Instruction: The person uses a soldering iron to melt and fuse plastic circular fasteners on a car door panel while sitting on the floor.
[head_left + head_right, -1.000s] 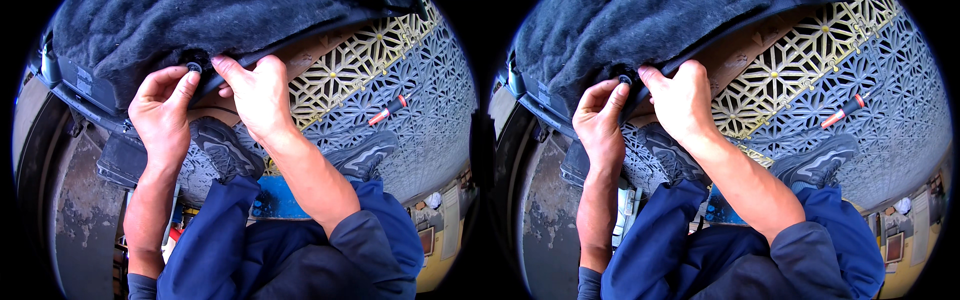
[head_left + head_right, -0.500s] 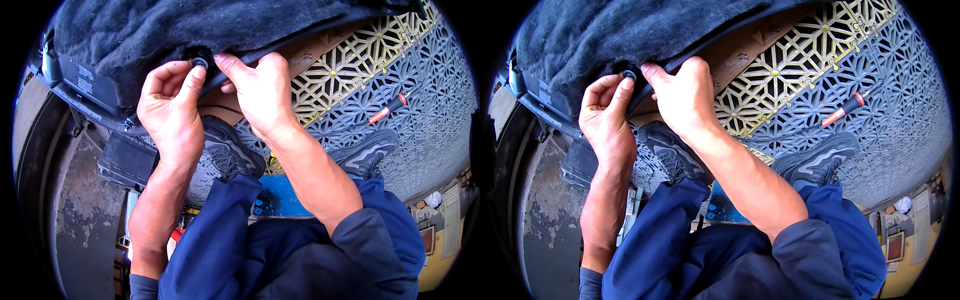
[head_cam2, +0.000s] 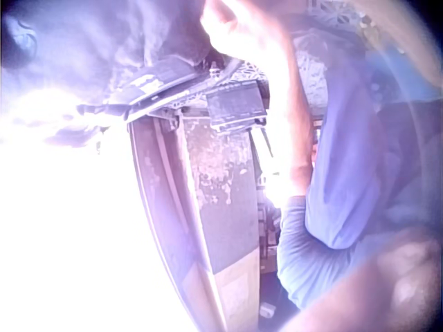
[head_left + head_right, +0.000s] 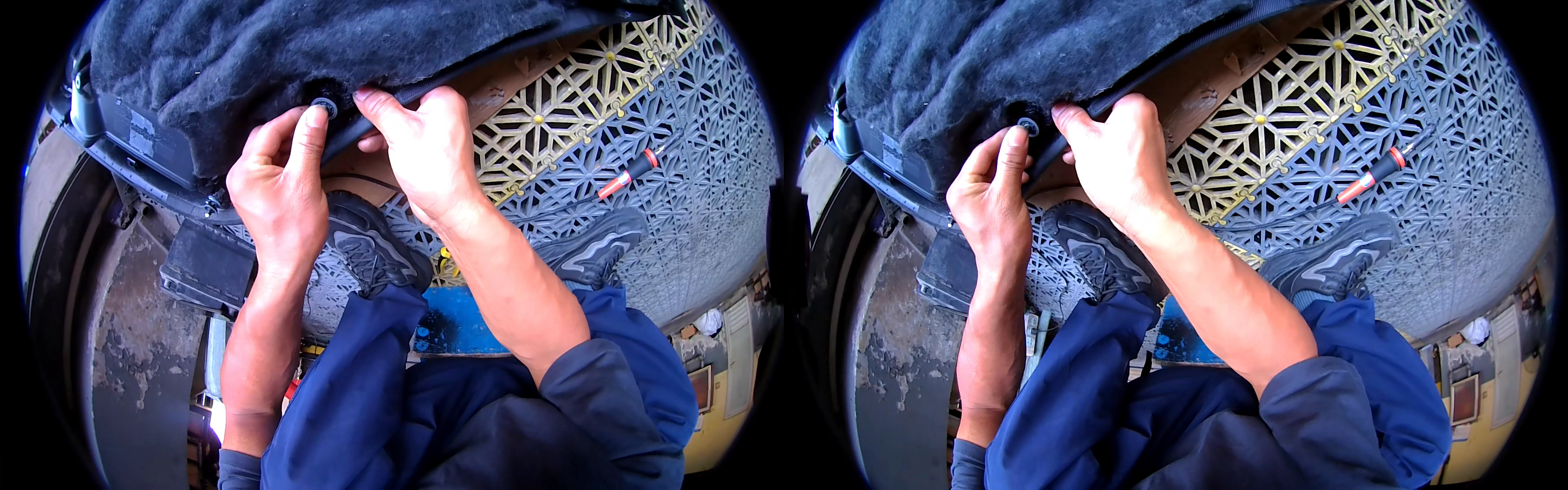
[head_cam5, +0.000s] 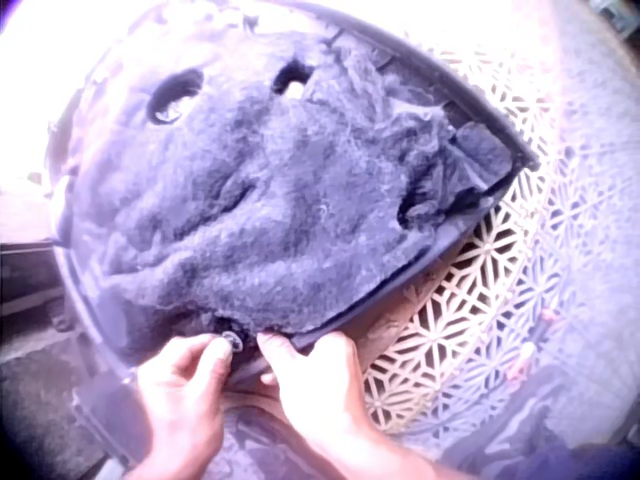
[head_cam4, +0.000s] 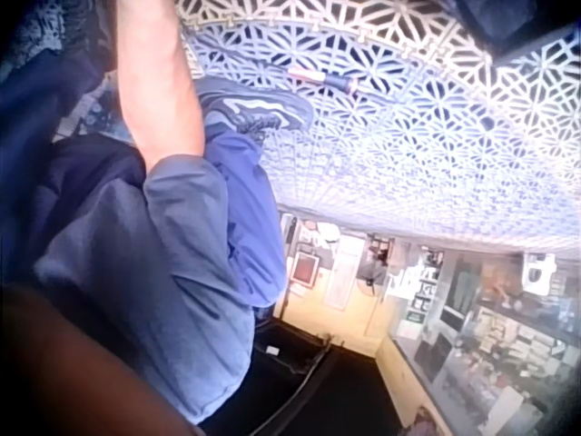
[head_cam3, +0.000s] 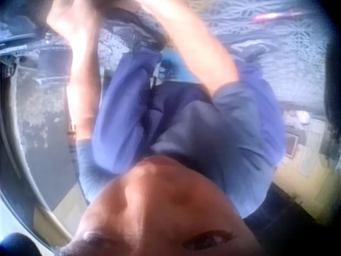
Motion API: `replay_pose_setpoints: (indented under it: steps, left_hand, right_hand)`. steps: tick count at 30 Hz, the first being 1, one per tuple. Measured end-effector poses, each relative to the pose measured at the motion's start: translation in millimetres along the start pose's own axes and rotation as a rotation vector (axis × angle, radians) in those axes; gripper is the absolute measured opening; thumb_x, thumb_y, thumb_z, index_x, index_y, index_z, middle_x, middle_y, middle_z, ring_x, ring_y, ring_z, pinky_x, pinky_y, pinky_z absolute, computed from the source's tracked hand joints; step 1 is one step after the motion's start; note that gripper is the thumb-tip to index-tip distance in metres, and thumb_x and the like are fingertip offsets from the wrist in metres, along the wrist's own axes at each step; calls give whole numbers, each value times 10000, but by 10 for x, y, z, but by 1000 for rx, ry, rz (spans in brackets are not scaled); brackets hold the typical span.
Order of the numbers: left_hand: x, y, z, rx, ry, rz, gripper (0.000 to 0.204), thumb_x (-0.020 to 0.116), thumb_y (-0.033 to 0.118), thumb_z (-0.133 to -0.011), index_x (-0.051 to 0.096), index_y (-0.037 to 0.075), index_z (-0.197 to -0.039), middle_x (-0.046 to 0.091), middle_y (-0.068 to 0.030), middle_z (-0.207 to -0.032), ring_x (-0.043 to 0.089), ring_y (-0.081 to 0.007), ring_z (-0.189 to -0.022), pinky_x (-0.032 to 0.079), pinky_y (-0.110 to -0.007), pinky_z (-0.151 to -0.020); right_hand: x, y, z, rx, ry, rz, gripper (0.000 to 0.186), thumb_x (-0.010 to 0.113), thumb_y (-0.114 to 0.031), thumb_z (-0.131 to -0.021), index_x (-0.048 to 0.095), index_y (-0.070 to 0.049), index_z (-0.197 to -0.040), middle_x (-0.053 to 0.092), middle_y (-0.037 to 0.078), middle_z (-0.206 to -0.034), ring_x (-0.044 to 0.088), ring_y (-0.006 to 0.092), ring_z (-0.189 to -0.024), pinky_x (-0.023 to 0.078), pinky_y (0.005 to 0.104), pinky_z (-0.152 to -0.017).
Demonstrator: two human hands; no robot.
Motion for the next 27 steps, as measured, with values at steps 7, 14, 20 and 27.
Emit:
replay_pose_setpoints:
  steps: [7,14,20,27]
  left_hand:
    - [61,122,5,-34,-53,-10,226,727,151,-948,728,-43,-1065,716,-50,-833,638,-85,-740,528,-237,-675]
    - [99,66,-9,-103,-62,126,175,671,79,-972,705,-60,-1073,708,-59,-828,654,-85,-724,538,-215,-651]
    - [155,39,18,-154,-39,269,183,655,68,-982,679,-77,-1091,703,-72,-843,655,-91,-725,554,-219,-676]
    - [229,57,31,-186,-5,356,192,653,50,-978,671,-91,-1106,708,-86,-863,667,-103,-734,568,-230,-691]
  right_hand:
    - [-2,5,-7,8,0,7,283,708,-199,-913,715,83,-898,718,128,-725,696,180,-610,551,317,-592]
    - [6,-27,8,6,11,4,260,711,-174,-904,716,85,-889,715,126,-712,685,167,-600,541,315,-580]
    - [14,-18,-3,2,5,11,247,703,-146,-903,708,97,-859,711,126,-707,676,162,-593,527,308,-559]
    - [10,-43,-10,10,29,-2,241,697,-142,-913,706,94,-861,704,108,-699,666,145,-600,518,300,-554]
Point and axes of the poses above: each hand's wrist, its own z-axis away from the middle knuckle, its own x-axis out of the palm, y = z × x, the point moved 5 cm from there along -z, towards the middle knuckle
